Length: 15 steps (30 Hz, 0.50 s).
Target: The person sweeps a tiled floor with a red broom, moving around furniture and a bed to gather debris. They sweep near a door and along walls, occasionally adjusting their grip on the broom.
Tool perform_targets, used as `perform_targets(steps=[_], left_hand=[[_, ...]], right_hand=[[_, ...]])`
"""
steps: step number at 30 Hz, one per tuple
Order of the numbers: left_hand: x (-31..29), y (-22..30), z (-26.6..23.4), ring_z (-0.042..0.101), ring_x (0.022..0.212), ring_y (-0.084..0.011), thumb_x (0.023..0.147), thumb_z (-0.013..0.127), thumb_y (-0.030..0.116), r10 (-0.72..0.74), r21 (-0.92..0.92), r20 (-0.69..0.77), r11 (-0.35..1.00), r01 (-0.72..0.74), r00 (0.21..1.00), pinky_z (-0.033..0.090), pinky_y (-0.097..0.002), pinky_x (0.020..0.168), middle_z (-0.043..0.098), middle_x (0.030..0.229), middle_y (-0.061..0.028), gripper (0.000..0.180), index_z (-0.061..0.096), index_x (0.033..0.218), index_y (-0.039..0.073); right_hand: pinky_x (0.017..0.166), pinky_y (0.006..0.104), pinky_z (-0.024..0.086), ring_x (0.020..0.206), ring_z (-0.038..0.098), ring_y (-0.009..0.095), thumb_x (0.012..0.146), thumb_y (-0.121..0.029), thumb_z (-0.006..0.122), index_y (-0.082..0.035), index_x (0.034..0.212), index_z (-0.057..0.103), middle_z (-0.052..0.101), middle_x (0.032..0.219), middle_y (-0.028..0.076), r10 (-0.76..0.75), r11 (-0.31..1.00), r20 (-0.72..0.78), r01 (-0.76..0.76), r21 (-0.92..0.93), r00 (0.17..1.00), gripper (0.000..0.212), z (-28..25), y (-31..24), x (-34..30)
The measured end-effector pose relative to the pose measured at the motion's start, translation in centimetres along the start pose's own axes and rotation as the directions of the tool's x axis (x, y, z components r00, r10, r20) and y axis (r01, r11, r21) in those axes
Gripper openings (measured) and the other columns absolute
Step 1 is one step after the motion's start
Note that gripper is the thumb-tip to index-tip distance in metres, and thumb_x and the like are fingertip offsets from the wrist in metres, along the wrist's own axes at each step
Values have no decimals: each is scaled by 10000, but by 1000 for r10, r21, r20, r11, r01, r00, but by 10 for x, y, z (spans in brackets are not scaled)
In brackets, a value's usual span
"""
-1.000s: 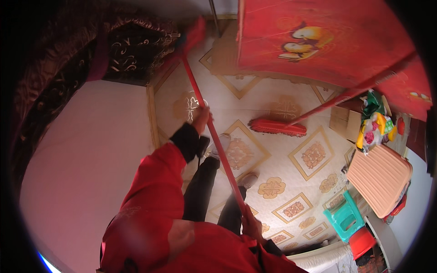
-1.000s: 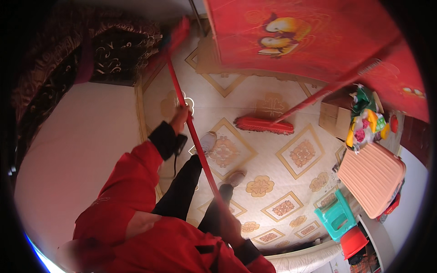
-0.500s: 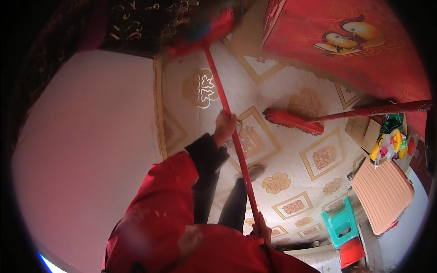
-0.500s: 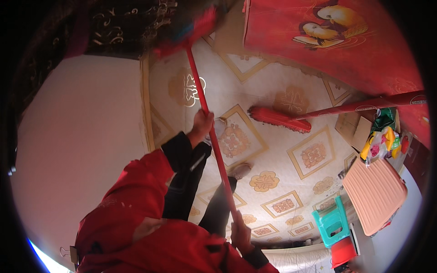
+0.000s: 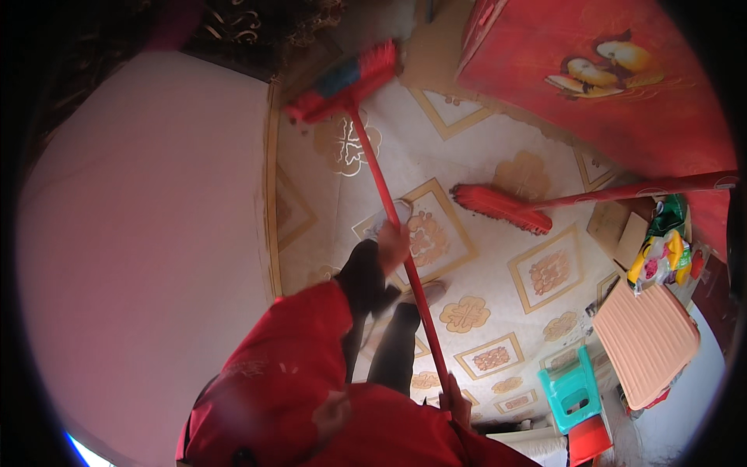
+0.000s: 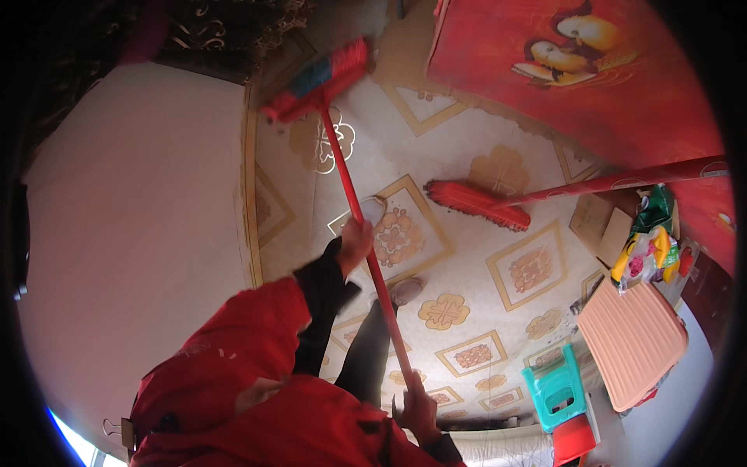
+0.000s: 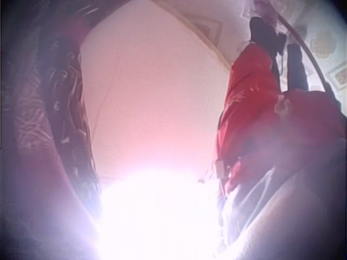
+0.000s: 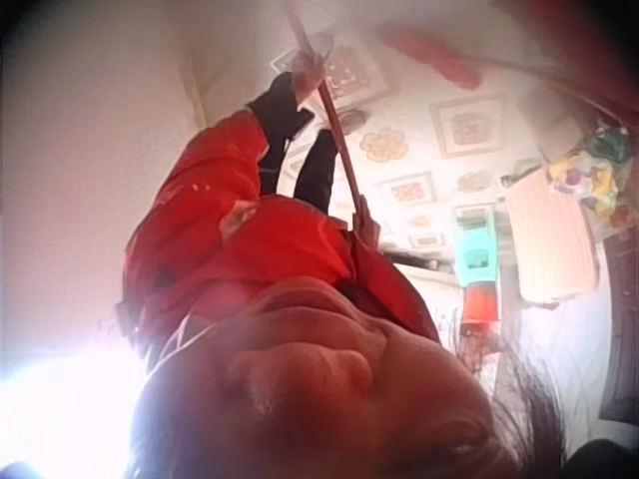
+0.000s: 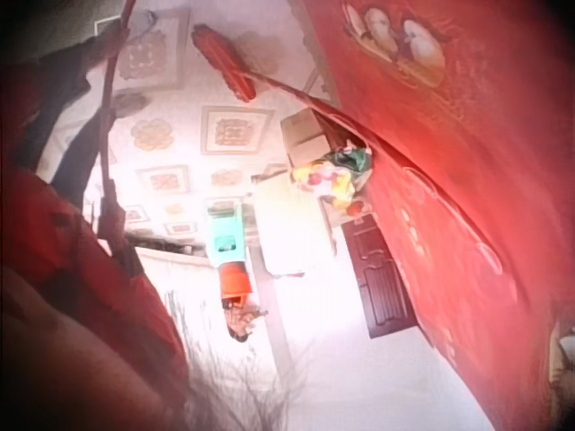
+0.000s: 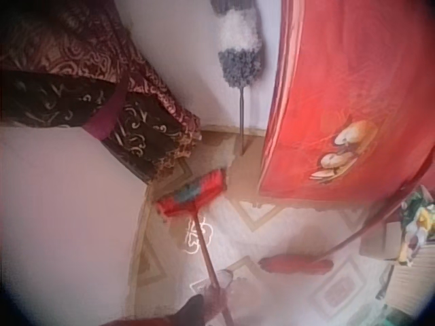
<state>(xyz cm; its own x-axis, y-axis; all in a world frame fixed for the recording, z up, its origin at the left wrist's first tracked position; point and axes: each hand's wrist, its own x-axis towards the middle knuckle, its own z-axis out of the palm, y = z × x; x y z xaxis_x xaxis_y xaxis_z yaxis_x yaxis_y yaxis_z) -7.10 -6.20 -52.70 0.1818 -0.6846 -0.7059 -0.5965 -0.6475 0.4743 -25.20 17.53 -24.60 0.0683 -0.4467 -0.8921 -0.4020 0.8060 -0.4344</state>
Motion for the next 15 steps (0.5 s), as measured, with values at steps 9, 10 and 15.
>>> perform_targets(steps=[9,10,15], left_hand=[[116,94,-43,592,705,-393,785,550,267,50,-95,-76,994,-57,996,468,-460,624,595,703,-225,282,537,733,-10],[111,82,-40,593,706,-395,784,545,263,15,55,-61,998,-12,998,471,-458,622,599,711,-224,275,542,745,-10],[-9,0,-11,576,696,-400,796,512,190,-198,-7,54,980,199,979,458,-463,596,576,700,-224,224,504,850,-28]], right_hand=[[507,398,465,706,594,367,819,-53,501,-27,1286,362,574,930,244,-156,980,-131,170,103,979,487,2,-42,92],[483,366,441,602,572,318,829,-74,513,-31,1301,353,549,765,206,-147,983,-144,161,91,979,500,2,-42,89],[575,420,491,781,594,376,835,-133,506,-27,1322,286,440,1236,240,-81,990,23,83,-110,996,544,-10,6,-15]])
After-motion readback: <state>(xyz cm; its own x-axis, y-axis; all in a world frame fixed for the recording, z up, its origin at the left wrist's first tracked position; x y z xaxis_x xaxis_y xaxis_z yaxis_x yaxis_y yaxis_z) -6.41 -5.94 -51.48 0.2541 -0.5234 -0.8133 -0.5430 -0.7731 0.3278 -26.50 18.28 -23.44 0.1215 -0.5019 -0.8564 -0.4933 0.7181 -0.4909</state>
